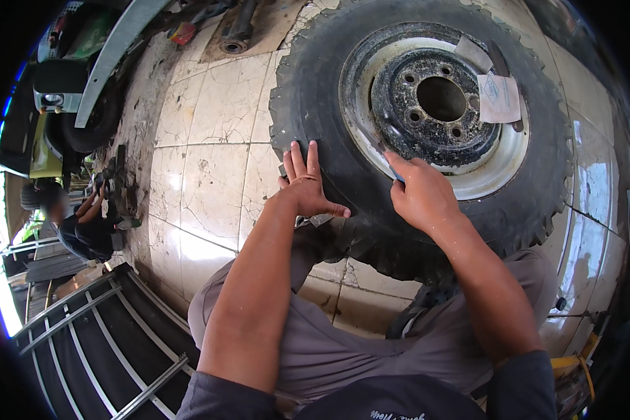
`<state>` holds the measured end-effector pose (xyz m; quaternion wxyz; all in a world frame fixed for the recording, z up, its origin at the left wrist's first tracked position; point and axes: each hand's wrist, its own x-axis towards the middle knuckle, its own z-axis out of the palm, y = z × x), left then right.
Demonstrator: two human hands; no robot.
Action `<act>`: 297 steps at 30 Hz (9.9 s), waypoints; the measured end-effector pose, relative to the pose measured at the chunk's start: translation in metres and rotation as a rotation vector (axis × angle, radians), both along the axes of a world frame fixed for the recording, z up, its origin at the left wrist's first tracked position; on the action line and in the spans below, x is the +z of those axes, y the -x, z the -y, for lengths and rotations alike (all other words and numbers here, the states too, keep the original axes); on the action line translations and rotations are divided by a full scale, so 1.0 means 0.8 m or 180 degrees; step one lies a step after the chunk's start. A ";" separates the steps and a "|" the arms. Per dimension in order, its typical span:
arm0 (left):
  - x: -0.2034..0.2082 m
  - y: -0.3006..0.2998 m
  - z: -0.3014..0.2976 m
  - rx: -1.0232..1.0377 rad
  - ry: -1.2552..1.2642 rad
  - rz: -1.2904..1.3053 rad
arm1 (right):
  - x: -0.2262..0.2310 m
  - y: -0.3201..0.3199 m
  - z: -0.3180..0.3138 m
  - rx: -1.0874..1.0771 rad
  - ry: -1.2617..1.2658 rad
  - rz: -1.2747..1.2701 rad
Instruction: The person uses a scraper tool to clean the inner rim area of a large vehicle tire. They repeatedly scrape the surface between the tire bead and the metal rim, holding the tire steady with their left hand while working with the right hand.
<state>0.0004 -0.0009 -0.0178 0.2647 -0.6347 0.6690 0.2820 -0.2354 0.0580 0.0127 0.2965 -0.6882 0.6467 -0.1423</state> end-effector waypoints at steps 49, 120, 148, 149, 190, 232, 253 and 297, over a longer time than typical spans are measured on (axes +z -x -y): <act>0.007 0.044 -0.009 -0.0093 -0.0164 0.0268 | -0.071 0.039 0.026 -0.0590 -0.0036 0.1820; 0.004 0.040 -0.010 -0.0072 -0.0127 0.0212 | -0.064 0.040 0.038 -0.0601 -0.0145 0.1935; 0.004 0.028 -0.006 -0.0169 -0.0312 0.0078 | -0.026 0.079 0.102 0.0455 -0.1558 0.0874; 0.006 0.028 -0.004 -0.0177 -0.0353 0.0095 | -0.020 0.079 0.104 0.0467 -0.1625 0.0808; -0.002 0.021 0.000 -0.0475 -0.0372 -0.0101 | -0.099 0.066 0.142 0.0681 -0.0242 0.1322; 0.009 0.067 -0.111 0.1190 0.1048 -0.0593 | 0.073 0.031 -0.089 -0.1478 -0.1571 0.1547; -0.054 0.120 -0.072 0.3307 0.2129 -0.0210 | 0.042 -0.017 0.004 -0.1030 -0.1199 0.1954; -0.062 0.129 -0.063 0.3189 0.2497 0.0205 | -0.036 0.015 0.071 -0.0463 -0.1110 0.1040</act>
